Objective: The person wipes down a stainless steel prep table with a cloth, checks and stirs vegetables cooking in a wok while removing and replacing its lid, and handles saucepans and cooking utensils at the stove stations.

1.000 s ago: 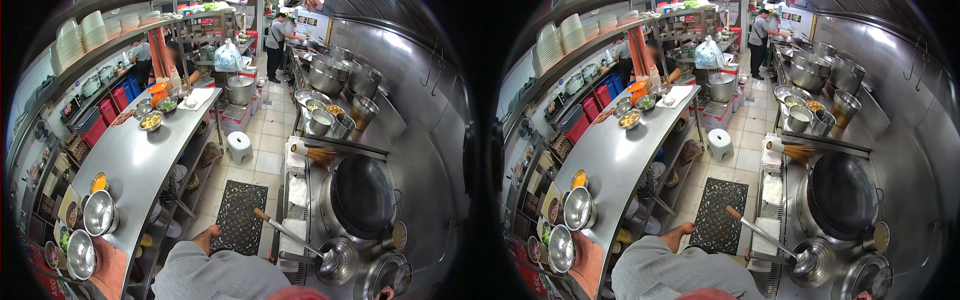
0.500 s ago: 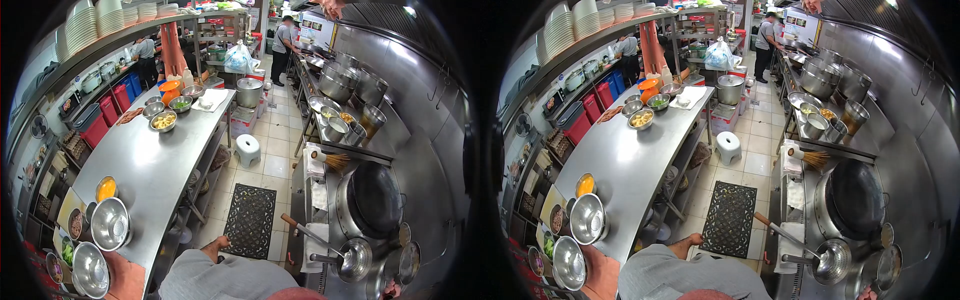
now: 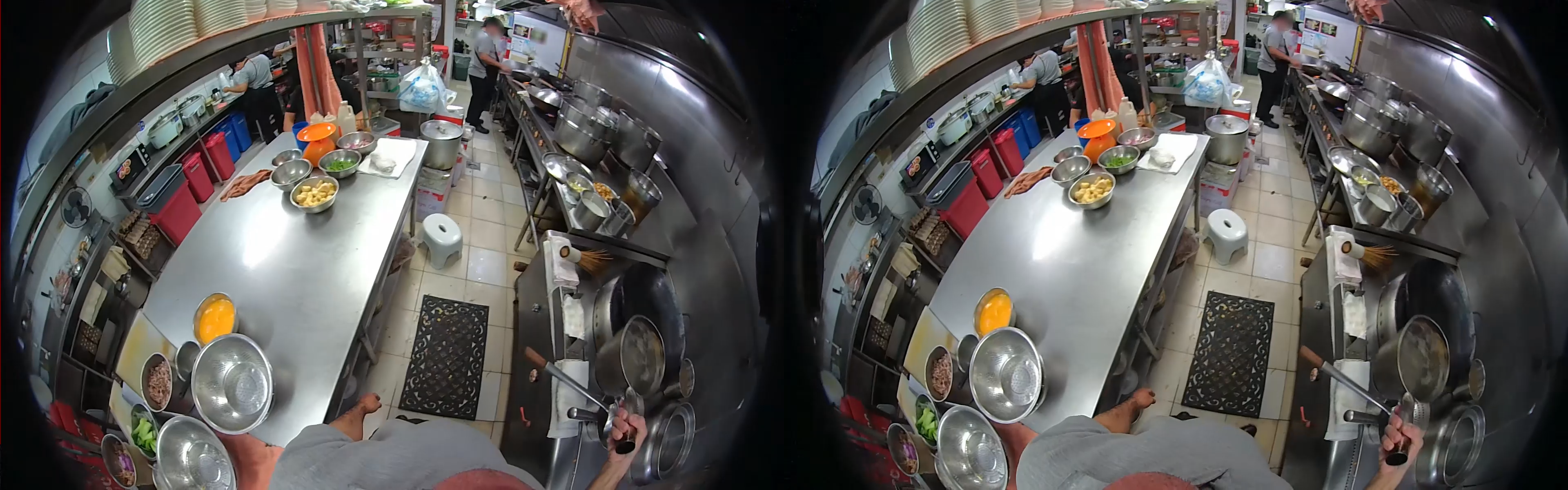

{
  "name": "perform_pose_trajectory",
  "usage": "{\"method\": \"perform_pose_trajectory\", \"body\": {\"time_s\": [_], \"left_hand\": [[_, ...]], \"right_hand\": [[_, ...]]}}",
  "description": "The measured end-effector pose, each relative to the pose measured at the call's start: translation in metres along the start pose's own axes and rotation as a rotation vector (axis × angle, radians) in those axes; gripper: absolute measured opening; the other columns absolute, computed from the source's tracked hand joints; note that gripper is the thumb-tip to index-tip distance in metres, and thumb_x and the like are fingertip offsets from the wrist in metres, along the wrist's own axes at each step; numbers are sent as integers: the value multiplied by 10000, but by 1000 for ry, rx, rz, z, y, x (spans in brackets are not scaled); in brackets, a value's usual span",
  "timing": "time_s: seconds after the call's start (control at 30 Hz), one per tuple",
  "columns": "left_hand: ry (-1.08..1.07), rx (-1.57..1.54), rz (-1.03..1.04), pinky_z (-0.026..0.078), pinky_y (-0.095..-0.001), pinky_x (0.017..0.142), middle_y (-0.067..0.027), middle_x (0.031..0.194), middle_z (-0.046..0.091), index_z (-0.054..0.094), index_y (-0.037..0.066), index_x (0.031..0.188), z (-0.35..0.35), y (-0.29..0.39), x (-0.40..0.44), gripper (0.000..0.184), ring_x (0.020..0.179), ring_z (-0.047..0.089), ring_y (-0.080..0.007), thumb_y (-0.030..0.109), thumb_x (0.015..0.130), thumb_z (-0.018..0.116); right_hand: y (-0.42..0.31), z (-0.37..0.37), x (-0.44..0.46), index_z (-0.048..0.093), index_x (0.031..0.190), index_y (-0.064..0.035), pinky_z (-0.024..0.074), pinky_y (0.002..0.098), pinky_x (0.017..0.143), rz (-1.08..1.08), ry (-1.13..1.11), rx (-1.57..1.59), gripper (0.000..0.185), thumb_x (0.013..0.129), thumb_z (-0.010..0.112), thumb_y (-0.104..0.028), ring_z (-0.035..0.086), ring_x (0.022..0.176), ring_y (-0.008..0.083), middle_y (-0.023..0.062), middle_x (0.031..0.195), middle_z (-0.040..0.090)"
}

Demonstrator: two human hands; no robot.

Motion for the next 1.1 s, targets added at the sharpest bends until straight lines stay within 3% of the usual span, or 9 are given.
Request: {"method": "perform_pose_trajectory", "body": {"time_s": [0.07,0.23,0.37,0.6,0.67,0.73,0.8,1.1], "left_hand": [[23,-167,-122,457,-380,852,-153,1039,618,645,62,986,-2,-23,-9,358,977,585,-301,207,665,578],[96,-210,-182,457,-369,853,-154,1033,619,644,78,988,8,-50,-18,361,978,583,-299,192,648,607],[154,-371,-243,456,-349,848,-144,1023,623,641,91,986,12,-46,-24,348,988,579,-289,201,655,629],[250,-455,-387,445,-354,871,-117,1075,609,618,113,1050,13,-23,-29,398,1022,562,-280,221,668,639],[268,-396,-364,486,-326,756,-117,977,641,609,55,1060,15,-12,-28,393,822,624,-197,177,694,683],[310,-413,-363,492,-326,726,-113,955,647,609,55,1060,20,-11,-22,395,825,625,-190,175,690,672],[201,-505,-425,419,-339,915,-114,1131,591,595,105,1110,20,0,-23,446,1077,538,-264,220,681,631],[240,-563,-401,416,-328,918,-118,1120,598,591,89,1123,24,9,-14,449,1063,551,-248,202,690,630]], "right_hand": [[28,21,14,401,1119,134,453,293,442,71,-75,-37,407,785,464,-90,477,580,162,123,832,485],[80,47,60,431,1107,103,466,299,418,245,-110,-17,403,754,468,-87,490,544,163,115,795,497],[108,51,107,453,1128,45,457,307,420,417,-191,-29,393,757,463,-85,494,548,174,124,801,523],[143,71,173,450,1120,44,490,335,428,618,-364,-56,395,732,483,-22,521,558,196,125,793,517],[149,76,187,438,1113,28,501,346,438,656,-396,-44,388,730,482,-18,527,559,197,123,796,512],[154,81,194,418,1113,7,506,354,441,658,-442,-127,390,728,483,-14,531,554,198,120,797,510],[156,81,204,407,1114,-11,505,357,437,695,-428,-140,398,724,486,-10,536,552,195,119,791,511],[162,72,214,408,1019,-16,495,351,413,795,-461,-167,335,701,509,2,553,538,197,113,758,515]]}}
Point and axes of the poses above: each hand's wrist, its own x-axis towards the middle knuckle, its own z-axis out of the palm, y = z × x, the point moved 3 cm from there along x, towards the middle knuckle
